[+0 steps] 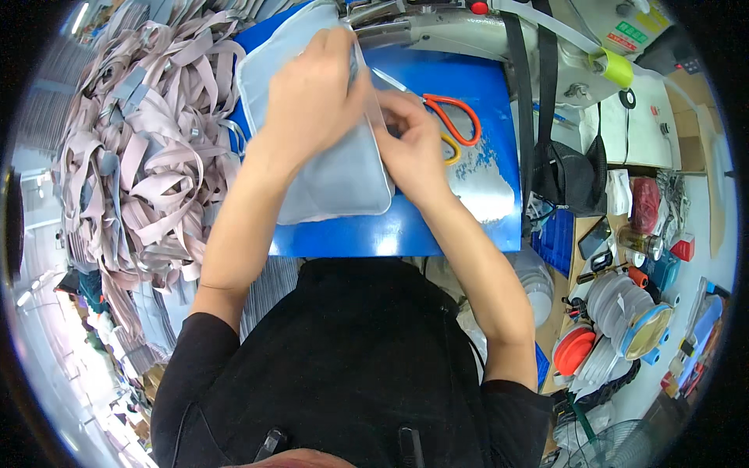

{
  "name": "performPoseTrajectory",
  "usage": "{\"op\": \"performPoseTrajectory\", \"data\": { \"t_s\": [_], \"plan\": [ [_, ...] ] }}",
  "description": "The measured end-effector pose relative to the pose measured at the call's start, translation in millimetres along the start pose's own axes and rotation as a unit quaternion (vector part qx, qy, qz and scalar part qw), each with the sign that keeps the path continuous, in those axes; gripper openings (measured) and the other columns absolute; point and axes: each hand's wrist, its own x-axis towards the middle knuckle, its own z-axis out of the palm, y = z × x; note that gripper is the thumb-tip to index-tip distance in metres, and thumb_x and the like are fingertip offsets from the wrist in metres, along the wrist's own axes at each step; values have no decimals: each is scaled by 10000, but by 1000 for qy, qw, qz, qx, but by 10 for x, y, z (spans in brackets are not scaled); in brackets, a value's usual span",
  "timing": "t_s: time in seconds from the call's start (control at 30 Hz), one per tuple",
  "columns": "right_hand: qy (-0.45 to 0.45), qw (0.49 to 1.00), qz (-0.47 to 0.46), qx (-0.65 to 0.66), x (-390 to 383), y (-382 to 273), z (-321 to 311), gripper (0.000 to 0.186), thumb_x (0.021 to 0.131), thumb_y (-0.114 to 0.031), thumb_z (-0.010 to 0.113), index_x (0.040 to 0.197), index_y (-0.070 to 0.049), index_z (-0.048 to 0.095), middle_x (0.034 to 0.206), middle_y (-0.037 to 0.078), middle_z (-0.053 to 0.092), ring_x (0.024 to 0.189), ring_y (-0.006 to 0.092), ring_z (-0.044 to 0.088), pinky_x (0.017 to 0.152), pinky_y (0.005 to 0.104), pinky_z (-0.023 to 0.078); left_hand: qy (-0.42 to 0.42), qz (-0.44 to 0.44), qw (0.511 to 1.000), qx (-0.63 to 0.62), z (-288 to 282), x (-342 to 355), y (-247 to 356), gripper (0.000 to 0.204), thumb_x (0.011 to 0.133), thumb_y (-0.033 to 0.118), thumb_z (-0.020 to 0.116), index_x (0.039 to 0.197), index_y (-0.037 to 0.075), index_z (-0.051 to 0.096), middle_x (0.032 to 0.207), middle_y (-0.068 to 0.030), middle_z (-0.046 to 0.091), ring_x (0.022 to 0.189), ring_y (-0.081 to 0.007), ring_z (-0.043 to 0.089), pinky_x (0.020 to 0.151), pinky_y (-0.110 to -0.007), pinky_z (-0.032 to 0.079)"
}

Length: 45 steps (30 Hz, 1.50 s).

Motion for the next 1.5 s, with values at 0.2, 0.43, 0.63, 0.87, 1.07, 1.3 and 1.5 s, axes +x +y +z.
{"op": "performPoseTrajectory", "data": {
  "t_s": [0.2, 0.43, 0.63, 0.87, 1.07, 1.3, 1.5],
  "plan": [
    [-19, 995, 94, -19, -596, -235, -127, 317, 956, -42, 676, 1270, -1, 693, 1051, 52, 662, 790, 83, 632, 660, 215, 538, 38, 123, 987, -94, -186, -1090, 328, 436, 783, 194, 805, 1143, 1, 651, 1356, -169, 611, 1126, -321, 630, 877, -427, 535],
    [1, 984, 151, 98, -679, -473, 5, 253, 1010, -62, 627, 1244, 11, 687, 892, 11, 706, 753, 56, 667, 594, 222, 595, 106, 216, 962, -129, -169, -1030, 310, 178, 743, -31, 716, 917, 1, 695, 1090, -94, 751, 870, -260, 692, 697, -347, 577],
    [15, 981, 123, 147, -334, -453, 141, 222, 1021, -72, 627, 1215, 13, 691, 925, 29, 722, 793, 73, 693, 664, 254, 632, 83, 246, 961, -93, -241, -663, 52, 232, 720, 52, 725, 948, 16, 696, 1060, -61, 743, 887, -231, 678, 676, -337, 556],
    [-4, 981, 105, 162, 159, -322, 231, 218, 1011, -60, 623, 1201, 15, 697, 927, 26, 713, 785, 75, 690, 700, 263, 634, 74, 260, 960, -68, -256, -248, -238, 248, 702, 16, 712, 950, 38, 715, 1003, -39, 741, 888, -236, 684, 681, -357, 561],
    [13, 981, 90, 173, 563, -278, 319, 226, 987, -80, 653, 1183, 20, 705, 981, 56, 735, 835, 122, 714, 708, 290, 625, 61, 284, 956, -47, -174, 120, -551, 257, 740, 83, 730, 995, 59, 709, 948, -35, 733, 889, -237, 685, 678, -352, 545],
    [108, 981, 110, 118, 772, -460, 520, 235, 931, -109, 730, 1102, 51, 725, 941, 89, 746, 823, 139, 704, 680, 279, 580, 71, 256, 963, 35, -177, 202, -828, 516, 757, -11, 709, 1250, 136, 678, 1131, -58, 693, 932, -266, 690, 740, -379, 567],
    [179, 981, 62, 53, 832, -392, 695, 275, 787, -67, 751, 1019, 77, 719, 849, 90, 710, 752, 147, 653, 693, 296, 511, -61, 207, 956, 200, -539, -38, -1160, 745, 842, 108, 690, 1515, 376, 514, 915, -46, 575, 730, -239, 663, 620, -345, 566]
  ]
}}
